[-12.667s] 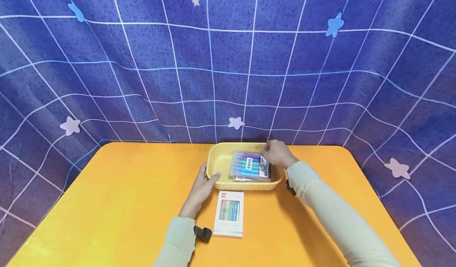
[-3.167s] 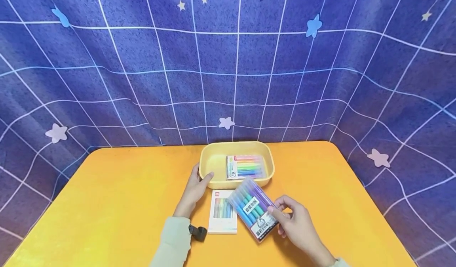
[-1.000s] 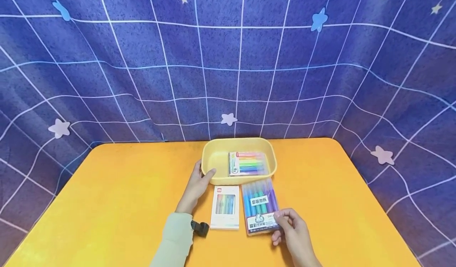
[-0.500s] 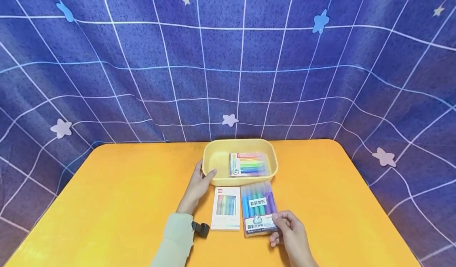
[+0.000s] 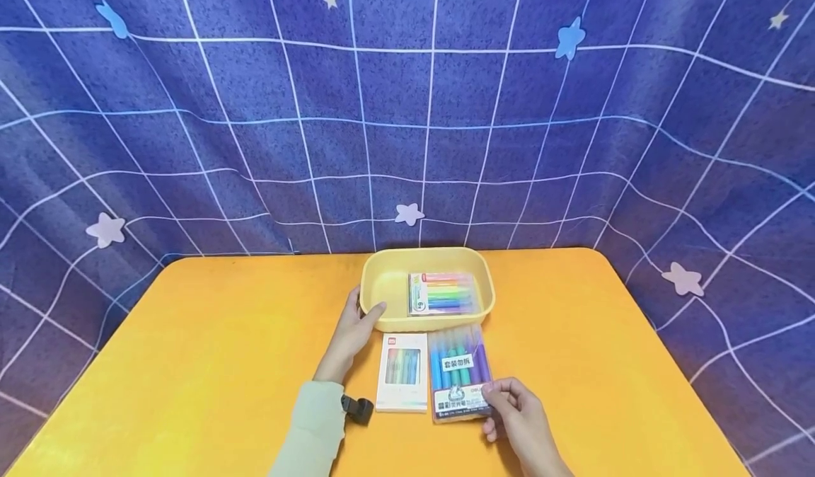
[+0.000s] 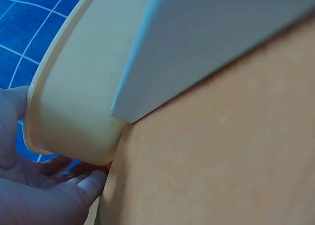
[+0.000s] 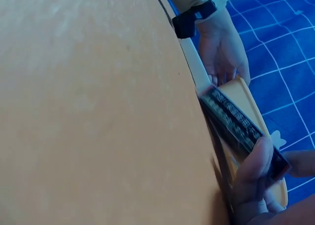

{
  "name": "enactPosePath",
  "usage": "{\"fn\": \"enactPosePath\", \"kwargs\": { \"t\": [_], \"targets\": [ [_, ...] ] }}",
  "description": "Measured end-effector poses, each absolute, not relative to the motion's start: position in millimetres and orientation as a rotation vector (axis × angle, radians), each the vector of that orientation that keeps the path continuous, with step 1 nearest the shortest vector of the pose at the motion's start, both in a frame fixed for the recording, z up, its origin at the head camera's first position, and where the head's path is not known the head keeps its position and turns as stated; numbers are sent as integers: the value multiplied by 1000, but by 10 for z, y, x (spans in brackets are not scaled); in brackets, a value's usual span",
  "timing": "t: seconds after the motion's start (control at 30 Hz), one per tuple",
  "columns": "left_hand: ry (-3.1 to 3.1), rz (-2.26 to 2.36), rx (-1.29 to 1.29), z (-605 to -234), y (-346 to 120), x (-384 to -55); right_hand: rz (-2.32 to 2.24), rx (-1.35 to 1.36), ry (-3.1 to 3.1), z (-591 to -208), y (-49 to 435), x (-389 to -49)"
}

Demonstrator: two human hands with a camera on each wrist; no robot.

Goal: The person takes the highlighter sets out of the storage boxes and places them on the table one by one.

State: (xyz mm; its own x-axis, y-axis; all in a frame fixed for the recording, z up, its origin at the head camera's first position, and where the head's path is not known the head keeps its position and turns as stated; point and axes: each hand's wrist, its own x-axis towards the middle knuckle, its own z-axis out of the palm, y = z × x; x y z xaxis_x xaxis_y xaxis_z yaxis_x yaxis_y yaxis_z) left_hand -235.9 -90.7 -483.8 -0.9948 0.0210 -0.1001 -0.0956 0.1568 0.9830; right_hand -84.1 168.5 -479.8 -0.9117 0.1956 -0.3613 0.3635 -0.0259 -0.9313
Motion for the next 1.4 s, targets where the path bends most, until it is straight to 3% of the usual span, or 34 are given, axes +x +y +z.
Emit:
{"fn": "enactPosePath", "kwargs": {
  "t": [0.6, 1.4],
  "targets": [
    [2308, 2003, -69, -4842, -914, -2341, -1402, 430, 2641, -4693, 1917, -844],
    [2312, 2000, -43, -4825, -938, -2328, -1387, 191, 2767, -4488, 1923, -1027]
  ]
}}
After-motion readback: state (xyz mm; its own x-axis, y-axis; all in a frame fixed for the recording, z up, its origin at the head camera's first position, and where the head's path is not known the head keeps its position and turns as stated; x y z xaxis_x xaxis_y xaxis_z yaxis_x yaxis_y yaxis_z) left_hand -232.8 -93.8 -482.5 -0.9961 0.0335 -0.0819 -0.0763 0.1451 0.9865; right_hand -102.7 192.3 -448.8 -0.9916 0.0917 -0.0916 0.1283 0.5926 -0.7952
